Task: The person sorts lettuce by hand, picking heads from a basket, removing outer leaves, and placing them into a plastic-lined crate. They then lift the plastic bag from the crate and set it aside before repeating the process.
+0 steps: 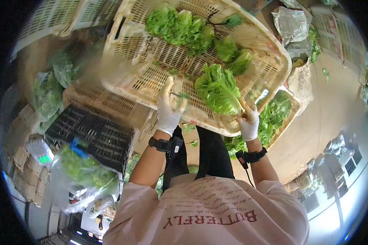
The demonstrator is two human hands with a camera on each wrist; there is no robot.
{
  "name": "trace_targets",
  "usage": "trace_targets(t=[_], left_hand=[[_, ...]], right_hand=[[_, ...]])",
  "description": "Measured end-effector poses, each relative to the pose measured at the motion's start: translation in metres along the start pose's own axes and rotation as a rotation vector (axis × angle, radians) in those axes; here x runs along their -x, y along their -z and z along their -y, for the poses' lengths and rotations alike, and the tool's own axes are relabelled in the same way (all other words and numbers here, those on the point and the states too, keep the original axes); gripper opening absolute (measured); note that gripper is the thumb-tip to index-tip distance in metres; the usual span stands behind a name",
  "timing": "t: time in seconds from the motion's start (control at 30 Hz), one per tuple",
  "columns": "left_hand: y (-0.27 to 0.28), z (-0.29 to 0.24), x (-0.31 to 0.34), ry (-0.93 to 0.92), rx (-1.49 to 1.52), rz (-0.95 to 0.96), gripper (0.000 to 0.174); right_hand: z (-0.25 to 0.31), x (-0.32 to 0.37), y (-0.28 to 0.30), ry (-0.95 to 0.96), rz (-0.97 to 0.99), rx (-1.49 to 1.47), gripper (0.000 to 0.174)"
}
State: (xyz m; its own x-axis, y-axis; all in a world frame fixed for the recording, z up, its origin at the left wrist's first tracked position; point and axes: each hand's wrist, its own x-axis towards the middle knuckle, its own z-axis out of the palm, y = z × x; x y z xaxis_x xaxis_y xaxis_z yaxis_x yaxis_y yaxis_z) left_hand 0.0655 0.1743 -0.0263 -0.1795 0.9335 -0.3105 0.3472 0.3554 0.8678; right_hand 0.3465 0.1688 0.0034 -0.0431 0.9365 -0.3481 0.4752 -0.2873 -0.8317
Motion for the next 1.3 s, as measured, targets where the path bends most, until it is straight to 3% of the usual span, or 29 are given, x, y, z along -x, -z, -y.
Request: trace_targets(t=[0.07,0.1,0.13,0.17,0.2,0.23,0.3,0.37,0.47,0.53,0.6,0.63,0.73,0.8,0.83,0.9,0.93,0.97,1.0,1.07,1.13,1.2,1.23,1.27,1.3], left_hand=[[0.019,-0.029,0.000,-0.299,-0.149,0.050,0.076],[0.028,-0.044,0.001,-0.306,-0.165,0.087,0.087],[0.029,-0.049,0.003,-0.094,0.101,0.061,0.092],[0.030,-0.055,0.002,0.115,0.369,0.031,0.097],[0.033,-0.054,0.003,0.142,0.420,0.017,0.100],[0.037,-0.054,0.004,0.167,0.471,0.001,0.104],[0.041,-0.045,0.015,0.198,0.658,0.359,0.096],[0.044,-0.049,0.032,0.565,1.217,0.365,0.079],[0.063,-0.105,0.036,0.496,1.025,0.256,0.067],[0.064,-0.101,0.050,0.406,1.018,0.225,0.062],[0.076,-0.097,0.060,0.370,1.006,0.206,0.061],[0.088,-0.104,0.064,0.447,1.058,0.286,0.069],[0.110,-0.102,0.081,0.421,1.173,0.217,0.077],[0.129,-0.106,0.085,0.232,0.883,0.089,0.092],[0.135,-0.118,0.084,0.143,0.736,0.002,0.096],[0.140,-0.118,0.089,-0.265,0.127,-0.076,0.109],[0.139,-0.131,0.092,-0.319,-0.146,0.055,0.109],[0.134,-0.153,0.096,-0.382,-0.417,0.186,0.109],[0.127,-0.167,0.097,-0.448,-0.687,0.315,0.110],[0.108,-0.155,0.093,-0.480,-0.786,0.464,0.110],[0.101,-0.138,0.085,-0.245,-0.650,0.549,0.109],[0.091,-0.092,0.082,0.018,-0.015,0.580,0.102],[0.085,-0.062,0.089,0.164,0.267,0.522,0.096],[0.081,-0.062,0.090,0.428,0.642,0.458,0.084],[0.085,-0.060,0.073,0.429,0.756,0.637,0.076]], right_hand=[[0.020,0.009,0.001,0.058,0.034,0.060,0.057],[0.026,0.011,0.002,0.091,0.045,0.090,0.057],[0.028,0.016,0.003,0.055,0.044,-0.029,0.062],[0.035,0.023,0.001,-0.101,0.040,-0.399,0.066],[0.048,0.028,-0.001,-0.262,0.041,-0.767,0.071],[0.039,0.036,0.001,-0.240,0.082,-0.752,0.082],[0.034,0.051,0.001,-0.202,0.190,-0.806,0.082],[0.050,0.057,-0.003,-0.204,0.304,-0.904,0.082],[0.088,0.059,-0.012,-0.197,0.354,-1.025,0.078],[0.101,0.066,-0.016,-0.243,0.327,-1.099,0.077],[0.089,0.073,-0.023,-0.199,0.296,-1.071,0.062],[0.092,0.077,-0.027,-0.198,0.255,-1.065,0.058],[0.101,0.083,-0.038,-0.072,0.137,-0.834,0.043],[0.125,0.088,-0.033,0.084,0.087,-0.547,0.042],[0.137,0.089,-0.033,0.033,0.039,-0.547,0.039],[0.149,0.083,-0.027,0.171,0.063,-0.205,0.039],[0.154,0.081,-0.023,0.235,0.070,-0.030,0.039],[0.164,0.082,-0.026,0.137,0.091,-0.030,0.037],[0.172,0.078,-0.021,0.319,0.167,0.176,0.038],[0.194,0.075,-0.018,0.355,0.308,0.267,0.040],[0.184,0.060,-0.015,0.090,0.531,0.038,0.042],[0.152,0.021,-0.015,-0.124,0.687,-0.377,0.058],[0.118,-0.006,-0.024,-0.087,0.599,-0.434,0.065],[0.071,-0.039,-0.036,-0.052,0.512,-0.489,0.073],[0.022,-0.074,-0.042,-0.092,0.401,-0.214,0.080]])
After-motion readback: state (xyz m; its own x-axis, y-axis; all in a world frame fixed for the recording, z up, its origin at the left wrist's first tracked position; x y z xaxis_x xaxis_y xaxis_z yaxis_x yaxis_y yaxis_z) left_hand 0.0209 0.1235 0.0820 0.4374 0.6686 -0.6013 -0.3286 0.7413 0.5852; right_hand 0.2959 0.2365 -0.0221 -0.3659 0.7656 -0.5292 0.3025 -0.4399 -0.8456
